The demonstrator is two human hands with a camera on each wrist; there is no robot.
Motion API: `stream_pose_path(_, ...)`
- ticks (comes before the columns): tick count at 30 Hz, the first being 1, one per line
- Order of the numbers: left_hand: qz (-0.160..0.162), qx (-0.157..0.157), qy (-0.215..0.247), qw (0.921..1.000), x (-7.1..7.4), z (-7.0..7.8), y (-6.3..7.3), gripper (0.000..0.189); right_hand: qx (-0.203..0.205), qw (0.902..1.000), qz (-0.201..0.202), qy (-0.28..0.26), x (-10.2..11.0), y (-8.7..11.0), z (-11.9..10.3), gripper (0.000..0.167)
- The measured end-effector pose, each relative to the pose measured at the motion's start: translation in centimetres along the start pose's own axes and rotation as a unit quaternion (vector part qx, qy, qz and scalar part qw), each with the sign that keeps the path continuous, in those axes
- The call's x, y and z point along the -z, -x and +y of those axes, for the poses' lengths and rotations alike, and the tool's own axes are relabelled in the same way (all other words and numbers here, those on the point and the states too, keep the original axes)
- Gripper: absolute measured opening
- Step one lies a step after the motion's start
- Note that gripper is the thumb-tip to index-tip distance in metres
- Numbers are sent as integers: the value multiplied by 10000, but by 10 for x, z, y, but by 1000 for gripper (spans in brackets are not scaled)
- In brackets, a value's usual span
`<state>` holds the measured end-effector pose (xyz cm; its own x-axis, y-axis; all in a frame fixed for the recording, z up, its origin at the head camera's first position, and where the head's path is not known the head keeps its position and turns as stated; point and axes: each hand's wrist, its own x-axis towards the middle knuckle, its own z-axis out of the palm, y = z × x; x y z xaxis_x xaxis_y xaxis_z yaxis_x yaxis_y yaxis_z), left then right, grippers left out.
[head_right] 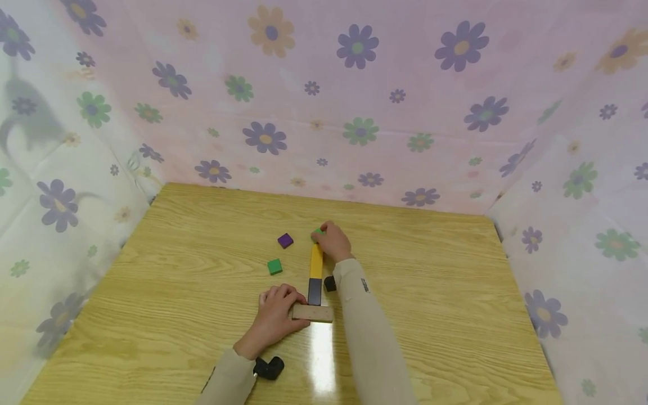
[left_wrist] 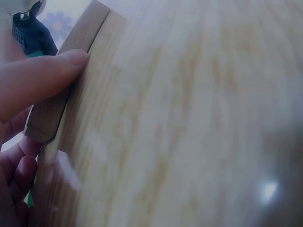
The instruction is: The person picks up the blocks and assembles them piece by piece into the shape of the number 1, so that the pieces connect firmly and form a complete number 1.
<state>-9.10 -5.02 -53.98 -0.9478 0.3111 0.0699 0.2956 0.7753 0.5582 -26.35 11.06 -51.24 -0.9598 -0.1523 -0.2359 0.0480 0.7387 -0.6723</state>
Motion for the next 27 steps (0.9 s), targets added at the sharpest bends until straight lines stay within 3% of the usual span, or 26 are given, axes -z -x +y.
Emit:
stream_pose_path(6, 22, 4, -42, 10000, 3, 2, 0, 32, -9, 9999, -70, -114, 2, 1, 0, 36)
stream_pose_path(16, 80, -32, -17, 10000, 3, 1, 0, 31, 339, 9993, -178, -29, 4, 1, 0, 31)
stream_pose_path(27, 65, -46, -20, 10000, -1, 0, 1, 33, 346, 9989, -295, -76, 6, 4, 4, 30)
